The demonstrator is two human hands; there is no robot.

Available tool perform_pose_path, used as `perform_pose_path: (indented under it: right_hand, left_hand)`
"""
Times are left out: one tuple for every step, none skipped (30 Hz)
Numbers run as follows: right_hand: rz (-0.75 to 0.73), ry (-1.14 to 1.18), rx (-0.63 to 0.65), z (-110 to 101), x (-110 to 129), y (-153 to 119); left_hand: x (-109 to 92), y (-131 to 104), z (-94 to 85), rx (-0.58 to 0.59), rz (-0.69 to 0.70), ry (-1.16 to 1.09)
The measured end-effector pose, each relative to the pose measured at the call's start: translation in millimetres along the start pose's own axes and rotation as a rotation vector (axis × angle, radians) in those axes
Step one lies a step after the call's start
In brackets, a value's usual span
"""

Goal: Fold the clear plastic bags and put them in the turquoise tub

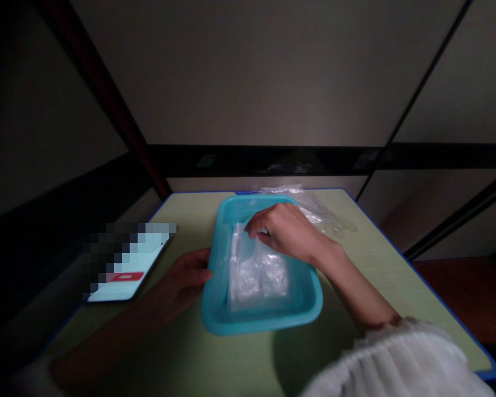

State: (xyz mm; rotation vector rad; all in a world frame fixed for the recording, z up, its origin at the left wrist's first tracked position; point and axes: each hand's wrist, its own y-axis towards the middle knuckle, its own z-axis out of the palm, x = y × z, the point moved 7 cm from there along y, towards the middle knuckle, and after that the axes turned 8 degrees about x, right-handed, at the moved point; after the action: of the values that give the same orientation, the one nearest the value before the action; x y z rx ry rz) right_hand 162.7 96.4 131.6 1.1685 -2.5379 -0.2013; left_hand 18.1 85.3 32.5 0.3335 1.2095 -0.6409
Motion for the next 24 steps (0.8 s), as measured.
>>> perform_pose_path:
  right_hand:
    - [-0.005, 0.018, 0.016, 1, 0, 3]
    - [-0.003, 0.028, 0.032, 2, 0, 6]
    - [0.003, 0.033, 0.052, 4, -1, 8]
    - [0.009, 0.037, 0.075, 6, -2, 9]
    - [0.010, 0.043, 0.098, 8, -3, 10]
    - [0.007, 0.050, 0.121, 11, -4, 11]
    - [-0.001, 0.058, 0.142, 13, -5, 11]
    - [-0.012, 0.065, 0.156, 15, -5, 11]
    - [-0.022, 0.072, 0.164, 17, -6, 11]
    - [-0.033, 0.077, 0.169, 18, -6, 10]
    - [-0.044, 0.081, 0.172, 18, -6, 10]
    - [-0.054, 0.088, 0.175, 18, -6, 10]
    - [-0.061, 0.099, 0.174, 18, -5, 10]
    - [-0.064, 0.110, 0.175, 17, -5, 10]
    - [-0.062, 0.120, 0.180, 17, -5, 10]
    - [-0.055, 0.125, 0.190, 16, -5, 10]
    - [-0.046, 0.119, 0.209, 17, -5, 11]
    - [-0.038, 0.104, 0.236, 19, -5, 11]
    - [-0.033, 0.085, 0.268, 21, -6, 10]
    - [-0.032, 0.068, 0.297, 23, -6, 10]
    - [-0.032, 0.055, 0.319, 26, -7, 9]
    - [-0.031, 0.048, 0.329, 28, -7, 9]
    - [-0.032, 0.044, 0.335, 29, -7, 8]
    - [-0.034, 0.041, 0.339, 31, -7, 8]
  left_hand:
    - [0, 0, 0.6, 0.002, -0.007, -0.004]
    - [1, 0, 1.4, 0.005, -0.014, -0.010]
    - [1, 0, 2.1, 0.006, -0.021, -0.018]
    - [1, 0, 2.8, 0.007, -0.029, -0.026]
    - [2, 0, 3.4, 0.005, -0.039, -0.035]
    - [2, 0, 4.0, 0.003, -0.047, -0.042]
    - [3, 0, 4.5, 0.002, -0.056, -0.046]
    - [3, 0, 4.9, 0.001, -0.063, -0.048]
    - [4, 0, 5.0, -0.001, -0.069, -0.049]
    - [4, 0, 5.0, -0.001, -0.074, -0.048]
    - [5, 0, 4.8, -0.002, -0.077, -0.047]
    - [5, 0, 4.5, -0.003, -0.077, -0.048]
    - [5, 0, 4.1, -0.004, -0.076, -0.050]
    - [5, 0, 3.9, -0.004, -0.071, -0.052]
    - [5, 1, 3.9, -0.003, -0.067, -0.053]
    - [4, 1, 4.1, -0.002, -0.063, -0.051]
    - [4, 0, 4.3, -0.002, -0.063, -0.049]
    - [3, 0, 4.6, -0.003, -0.067, -0.045]
    - [3, 0, 5.0, -0.003, -0.073, -0.042]
    - [3, -1, 5.3, -0.002, -0.080, -0.042]
    - [3, -1, 5.4, -0.004, -0.086, -0.042]
    - [3, -1, 5.5, -0.005, -0.088, -0.044]
    - [3, -1, 5.4, -0.005, -0.088, -0.045]
    - [4, -1, 5.2, -0.003, -0.085, -0.045]
